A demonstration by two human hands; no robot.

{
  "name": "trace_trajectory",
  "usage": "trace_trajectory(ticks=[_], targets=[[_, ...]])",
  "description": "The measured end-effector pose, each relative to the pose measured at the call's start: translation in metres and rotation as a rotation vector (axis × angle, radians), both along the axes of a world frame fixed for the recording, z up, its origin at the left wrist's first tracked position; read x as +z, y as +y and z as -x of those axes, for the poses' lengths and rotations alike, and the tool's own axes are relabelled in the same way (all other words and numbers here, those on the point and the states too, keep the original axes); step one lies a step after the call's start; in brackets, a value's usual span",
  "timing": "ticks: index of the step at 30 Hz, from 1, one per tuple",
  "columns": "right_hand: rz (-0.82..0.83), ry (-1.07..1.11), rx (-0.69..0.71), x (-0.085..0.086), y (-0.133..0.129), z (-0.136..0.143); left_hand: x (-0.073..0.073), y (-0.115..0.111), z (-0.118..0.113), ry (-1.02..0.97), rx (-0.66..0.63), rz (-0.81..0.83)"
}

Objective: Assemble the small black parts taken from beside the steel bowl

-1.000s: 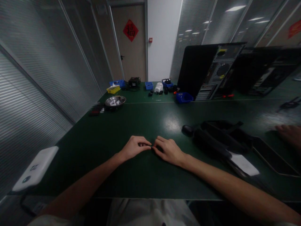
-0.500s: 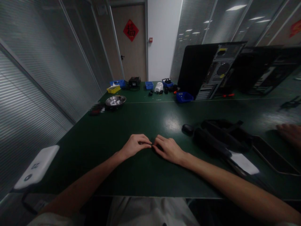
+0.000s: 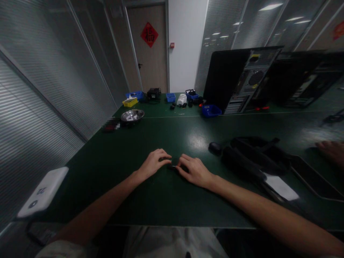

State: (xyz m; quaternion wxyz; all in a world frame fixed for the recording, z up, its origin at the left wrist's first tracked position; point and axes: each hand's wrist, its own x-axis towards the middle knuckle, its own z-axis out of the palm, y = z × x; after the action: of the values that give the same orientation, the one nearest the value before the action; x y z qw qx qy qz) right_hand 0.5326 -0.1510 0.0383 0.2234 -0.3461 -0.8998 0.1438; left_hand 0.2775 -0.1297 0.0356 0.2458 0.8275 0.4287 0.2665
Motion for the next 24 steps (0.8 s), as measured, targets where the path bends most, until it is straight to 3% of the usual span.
trace_trajectory(ticks=[8, 12, 20, 24], targets=[[-0.001, 0.018, 0.001, 0.004, -0.003, -0.002, 0.019, -0.022, 0.002, 0.046, -0.259, -0.102], [0.001, 0.034, 0.004, 0.003, -0.002, -0.001, 0.016, -0.019, -0.002, 0.062, -0.208, -0.148], [0.004, 0.053, -0.006, 0.001, 0.000, -0.001, 0.015, -0.020, -0.001, 0.162, -0.154, -0.074], [0.021, 0.045, -0.011, 0.003, 0.000, -0.001, 0.009, -0.006, 0.027, 0.203, -0.091, -0.032]])
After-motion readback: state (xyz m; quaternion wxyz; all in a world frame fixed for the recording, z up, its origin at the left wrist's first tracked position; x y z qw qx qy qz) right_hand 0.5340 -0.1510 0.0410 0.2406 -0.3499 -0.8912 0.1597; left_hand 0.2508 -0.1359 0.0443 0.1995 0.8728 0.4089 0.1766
